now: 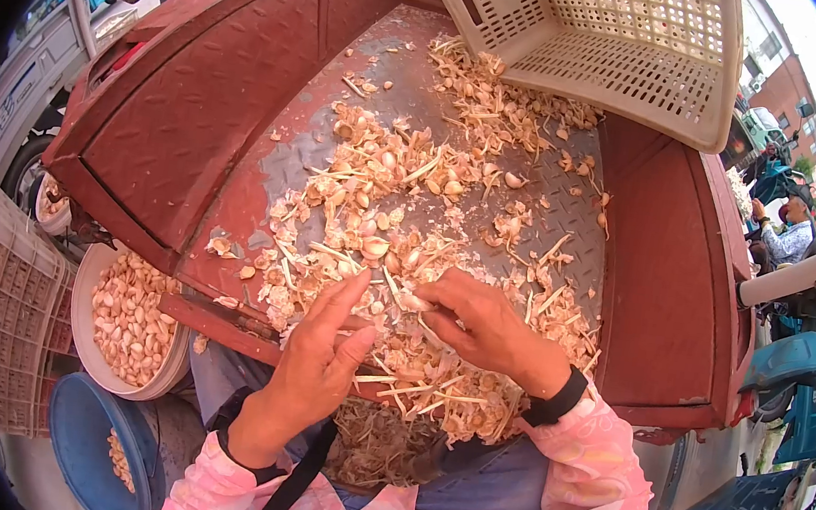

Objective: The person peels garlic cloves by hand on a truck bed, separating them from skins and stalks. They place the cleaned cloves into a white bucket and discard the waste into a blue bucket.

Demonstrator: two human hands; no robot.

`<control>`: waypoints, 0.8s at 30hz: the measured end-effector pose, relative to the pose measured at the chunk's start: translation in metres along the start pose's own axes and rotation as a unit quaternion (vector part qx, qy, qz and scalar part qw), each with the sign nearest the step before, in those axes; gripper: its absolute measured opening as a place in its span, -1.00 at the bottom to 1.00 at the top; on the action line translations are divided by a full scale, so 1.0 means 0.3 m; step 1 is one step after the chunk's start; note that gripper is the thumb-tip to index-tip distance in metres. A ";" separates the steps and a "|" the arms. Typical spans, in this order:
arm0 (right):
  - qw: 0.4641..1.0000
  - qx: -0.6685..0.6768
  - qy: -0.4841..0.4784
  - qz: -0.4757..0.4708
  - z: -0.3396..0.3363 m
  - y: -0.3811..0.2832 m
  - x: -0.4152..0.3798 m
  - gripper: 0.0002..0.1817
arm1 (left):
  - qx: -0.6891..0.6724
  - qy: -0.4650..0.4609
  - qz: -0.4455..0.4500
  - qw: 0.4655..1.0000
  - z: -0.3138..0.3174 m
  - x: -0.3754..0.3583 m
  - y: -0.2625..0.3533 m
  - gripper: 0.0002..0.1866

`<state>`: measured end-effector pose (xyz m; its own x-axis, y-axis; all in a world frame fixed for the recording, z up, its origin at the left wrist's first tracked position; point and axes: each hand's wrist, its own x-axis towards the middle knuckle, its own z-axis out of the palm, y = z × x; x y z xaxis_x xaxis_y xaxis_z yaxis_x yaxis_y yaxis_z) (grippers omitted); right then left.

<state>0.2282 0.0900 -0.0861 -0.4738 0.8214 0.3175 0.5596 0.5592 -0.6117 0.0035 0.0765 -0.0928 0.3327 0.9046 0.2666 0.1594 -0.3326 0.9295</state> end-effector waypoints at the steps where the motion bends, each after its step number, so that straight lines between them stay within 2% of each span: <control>1: 1.000 0.000 -0.011 -0.012 0.003 -0.033 0.007 -0.78 | -0.036 -0.022 -0.018 0.999 0.046 0.009 -0.033 -0.59; 3: 0.999 0.000 -0.033 -0.035 0.001 -0.066 0.011 -0.79 | -0.107 -0.069 -0.054 0.990 0.108 0.027 -0.079 -0.63; 6: 0.998 -0.025 -0.052 0.007 -0.007 -0.061 -0.006 -0.83 | -0.162 -0.104 -0.141 0.971 0.121 0.027 -0.087 -0.69; 9: 0.995 -0.080 -0.044 0.043 0.007 -0.051 -0.020 -0.88 | -0.095 -0.107 -0.140 0.980 0.126 0.033 -0.077 -0.70; 12: 0.985 -0.102 -0.084 0.110 -0.041 -0.073 -0.006 -0.84 | -0.094 -0.079 -0.120 0.985 0.139 0.043 -0.074 -0.69; 13: 0.972 -0.153 -0.084 0.158 -0.059 -0.056 -0.005 -0.84 | -0.214 -0.087 -0.168 0.958 0.130 0.055 -0.075 -0.68; 15: 0.935 -0.243 -0.085 0.245 -0.092 0.024 -0.011 -0.83 | -0.435 -0.090 -0.259 0.858 0.078 0.072 -0.074 -0.66; 17: 0.938 -0.238 0.047 0.248 -0.133 0.151 -0.016 -0.85 | -0.514 -0.133 -0.261 0.806 0.047 0.076 -0.051 -0.64; 18: 0.941 -0.237 0.075 0.228 -0.149 0.233 -0.016 -0.86 | -0.553 -0.157 -0.259 0.777 0.038 0.079 -0.036 -0.63; 19: 0.943 -0.237 0.104 0.208 -0.159 0.304 -0.016 -0.86 | -0.558 -0.162 -0.260 0.771 0.029 0.076 -0.019 -0.60; 22: 0.955 -0.244 0.047 0.162 -0.147 0.413 -0.006 -0.83 | -0.587 -0.241 -0.214 0.743 -0.004 0.033 0.078 -0.63; 24: 0.962 -0.231 0.049 0.139 -0.123 0.425 -0.006 -0.81 | -0.583 -0.376 -0.221 0.685 -0.071 -0.011 0.240 -0.67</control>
<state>0.3255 0.1640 -0.1381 -0.2088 0.9403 0.2688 0.9085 0.2882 -0.3025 -0.0058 0.0554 -0.0214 0.9466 0.3086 0.0932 -0.3054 0.7659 0.5658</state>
